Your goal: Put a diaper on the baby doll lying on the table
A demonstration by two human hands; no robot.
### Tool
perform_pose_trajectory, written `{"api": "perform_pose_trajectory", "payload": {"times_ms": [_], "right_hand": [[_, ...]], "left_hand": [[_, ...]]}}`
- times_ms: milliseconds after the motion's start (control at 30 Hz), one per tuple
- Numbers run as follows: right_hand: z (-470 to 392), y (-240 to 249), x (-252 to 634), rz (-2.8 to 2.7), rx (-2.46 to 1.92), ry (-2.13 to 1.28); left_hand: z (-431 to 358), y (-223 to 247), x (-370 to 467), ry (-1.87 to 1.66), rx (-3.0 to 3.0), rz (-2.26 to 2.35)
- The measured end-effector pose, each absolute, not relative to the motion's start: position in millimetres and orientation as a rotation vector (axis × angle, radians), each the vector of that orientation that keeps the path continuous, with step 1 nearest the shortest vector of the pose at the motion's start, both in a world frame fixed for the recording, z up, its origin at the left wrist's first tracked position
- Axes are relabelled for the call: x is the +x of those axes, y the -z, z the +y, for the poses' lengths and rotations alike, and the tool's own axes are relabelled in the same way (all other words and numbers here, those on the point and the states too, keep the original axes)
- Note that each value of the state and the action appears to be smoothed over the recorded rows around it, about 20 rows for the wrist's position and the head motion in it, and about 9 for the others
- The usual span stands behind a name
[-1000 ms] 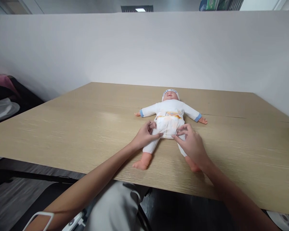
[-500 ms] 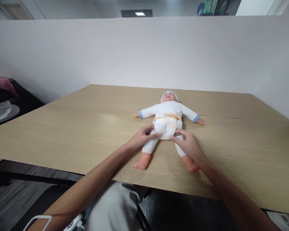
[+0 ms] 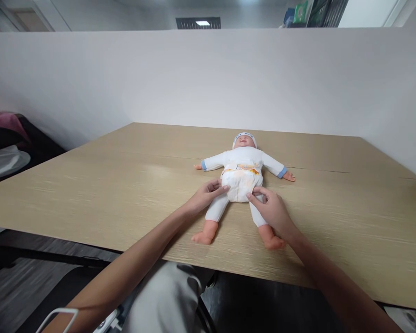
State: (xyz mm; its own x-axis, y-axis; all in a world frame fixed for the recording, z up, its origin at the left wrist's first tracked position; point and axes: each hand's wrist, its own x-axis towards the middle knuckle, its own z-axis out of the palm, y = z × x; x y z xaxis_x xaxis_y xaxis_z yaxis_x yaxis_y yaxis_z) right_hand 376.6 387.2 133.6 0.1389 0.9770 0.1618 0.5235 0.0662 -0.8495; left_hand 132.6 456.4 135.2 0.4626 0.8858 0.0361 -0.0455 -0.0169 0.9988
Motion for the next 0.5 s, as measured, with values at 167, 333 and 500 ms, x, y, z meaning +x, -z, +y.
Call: {"api": "perform_pose_trajectory", "payload": {"times_ms": [167, 333, 500], "right_hand": [[384.5, -142.1, 376.3, -1.525, -1.617, -0.558], [384.6, -149.2, 375.5, -1.541, -1.608, -0.510], [384.7, -147.8, 373.5, -1.573, -1.581, -0.394]], "left_hand": [[457.0, -132.4, 134.8, -0.928, 1.330, 0.815], [457.3, -130.2, 137.3, -0.981, 1.296, 0.844], [457.5, -130.7, 137.8, -0.992, 1.288, 0.842]]}}
